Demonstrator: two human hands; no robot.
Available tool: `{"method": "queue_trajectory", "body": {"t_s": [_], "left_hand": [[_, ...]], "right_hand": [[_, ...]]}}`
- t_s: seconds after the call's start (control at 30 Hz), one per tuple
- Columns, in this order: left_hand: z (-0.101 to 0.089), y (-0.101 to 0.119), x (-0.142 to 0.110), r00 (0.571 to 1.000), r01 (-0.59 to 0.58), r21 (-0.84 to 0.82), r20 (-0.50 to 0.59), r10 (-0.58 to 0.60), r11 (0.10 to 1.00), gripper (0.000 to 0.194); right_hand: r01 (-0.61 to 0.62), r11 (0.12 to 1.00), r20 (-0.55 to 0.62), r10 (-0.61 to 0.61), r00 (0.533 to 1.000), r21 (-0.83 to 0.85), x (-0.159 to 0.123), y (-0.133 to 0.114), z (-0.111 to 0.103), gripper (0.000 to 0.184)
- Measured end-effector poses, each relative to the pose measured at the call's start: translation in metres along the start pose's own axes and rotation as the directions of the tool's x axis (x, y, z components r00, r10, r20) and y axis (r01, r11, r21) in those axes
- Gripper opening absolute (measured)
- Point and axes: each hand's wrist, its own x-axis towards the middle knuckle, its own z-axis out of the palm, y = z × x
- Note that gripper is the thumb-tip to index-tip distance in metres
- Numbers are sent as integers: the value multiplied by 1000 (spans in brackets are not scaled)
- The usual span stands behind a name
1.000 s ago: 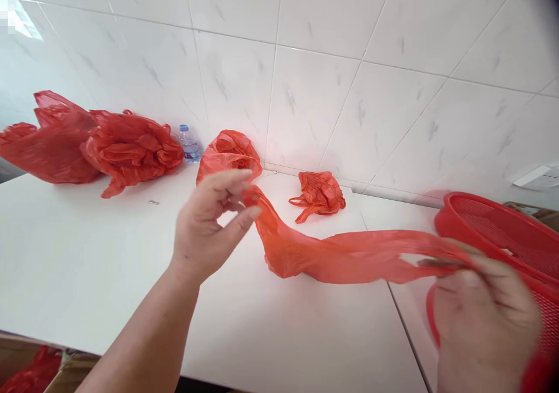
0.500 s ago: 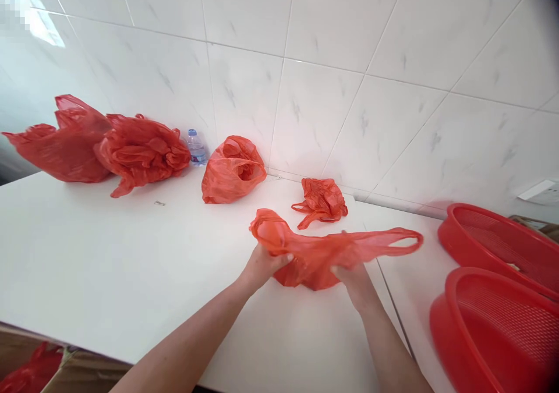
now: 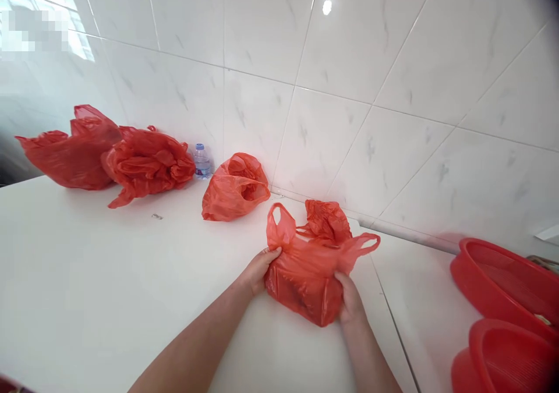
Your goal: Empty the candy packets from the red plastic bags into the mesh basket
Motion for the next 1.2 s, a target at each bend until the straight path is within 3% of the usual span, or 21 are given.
{"method": "queue_trajectory", "body": {"t_s": [0.2,0.3,0.4,0.53,0.7,0.8,0.87,0.97,1.03,1.13,1.2], "left_hand": [[-3,7,2,991,118,-42,-53,-120,992,24],[-5,5,1,984,109,-45,148,-101,993,34],[-6,2,-1,954,72,-3,292,-68,997,44],[-5,1,-2,974,64,-6,218,-61,998,38],[-1,0,-2,982,90,-87,174,-73,992,29],[0,-4,-1,987,126,-99,112,-115,987,24],[-1,-6,0,989,138,-97,56,-133,986,23],[-2,-8,2,992,124,-76,18,-123,989,21],[-2,-7,2,995,96,-42,44,-94,995,23],[2,-5,2,994,14,10,105,-15,1000,28],[5,-6,2,991,-27,39,130,22,999,30]], "right_hand": [[-39,995,91,48,995,-92,-8,6,18,43],[-127,992,170,123,978,14,-8,8,20,24],[-203,970,137,184,973,137,-3,13,15,15],[-265,907,82,252,964,327,-1,11,4,24],[-177,858,160,112,981,481,-4,1,8,8],[-192,868,223,97,970,458,-8,0,23,12],[-209,873,246,107,963,440,-12,1,32,30],[-319,885,288,225,931,339,-16,3,40,55],[-333,912,262,270,927,239,-19,4,43,50],[-232,969,269,202,942,86,-22,2,48,33],[-157,987,319,141,937,24,-24,1,50,41]]}}
